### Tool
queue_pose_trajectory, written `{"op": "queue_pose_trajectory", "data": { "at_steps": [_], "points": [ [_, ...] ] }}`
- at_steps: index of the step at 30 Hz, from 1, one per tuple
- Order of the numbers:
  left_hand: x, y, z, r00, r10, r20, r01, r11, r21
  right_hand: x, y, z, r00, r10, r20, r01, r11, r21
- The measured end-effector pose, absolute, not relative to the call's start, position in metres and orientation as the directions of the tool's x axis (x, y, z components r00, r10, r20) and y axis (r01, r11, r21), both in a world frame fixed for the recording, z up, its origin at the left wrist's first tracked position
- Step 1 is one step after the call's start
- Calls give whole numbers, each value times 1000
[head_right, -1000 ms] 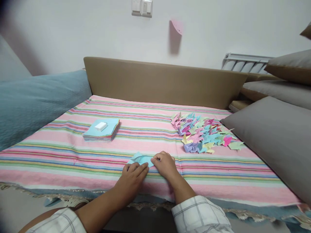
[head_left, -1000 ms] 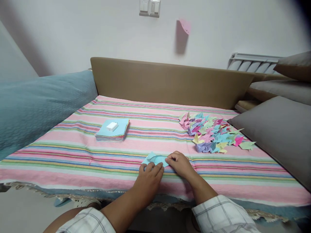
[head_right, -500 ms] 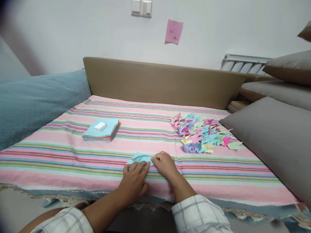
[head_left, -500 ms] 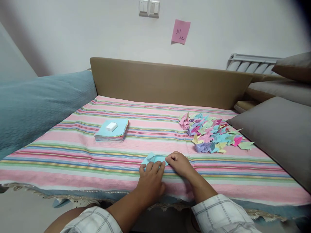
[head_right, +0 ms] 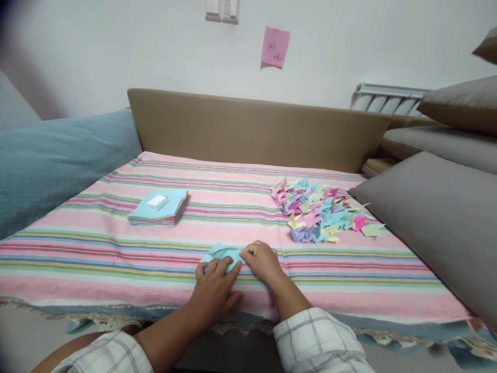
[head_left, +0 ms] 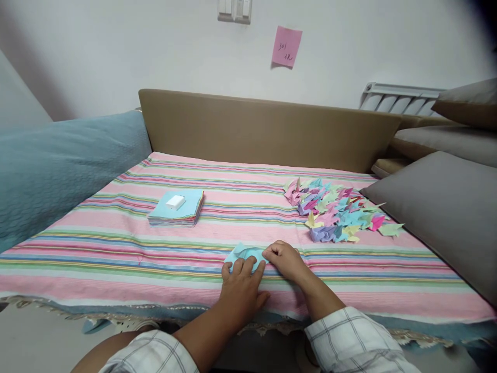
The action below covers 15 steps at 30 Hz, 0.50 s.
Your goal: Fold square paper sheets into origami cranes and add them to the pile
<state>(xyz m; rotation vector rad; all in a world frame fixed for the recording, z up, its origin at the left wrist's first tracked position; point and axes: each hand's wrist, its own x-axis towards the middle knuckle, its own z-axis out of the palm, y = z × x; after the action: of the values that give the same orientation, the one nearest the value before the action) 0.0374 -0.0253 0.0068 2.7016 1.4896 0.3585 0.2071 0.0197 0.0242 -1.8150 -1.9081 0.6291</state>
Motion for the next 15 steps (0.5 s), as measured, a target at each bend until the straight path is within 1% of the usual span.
{"op": "queue_pose_trajectory", "data": {
  "at_steps": [5,11,15],
  "points": [
    [37,-25,5,517,833,200,822,-547,155,206,19,24,-45,999,-3,813,35,-582],
    [36,-26,5,520,826,217,822,-553,137,211,20,26,-66,998,9,813,59,-579],
    [36,-26,5,515,829,220,824,-549,140,218,21,27,-101,995,-8,845,82,-528]
  ]
}}
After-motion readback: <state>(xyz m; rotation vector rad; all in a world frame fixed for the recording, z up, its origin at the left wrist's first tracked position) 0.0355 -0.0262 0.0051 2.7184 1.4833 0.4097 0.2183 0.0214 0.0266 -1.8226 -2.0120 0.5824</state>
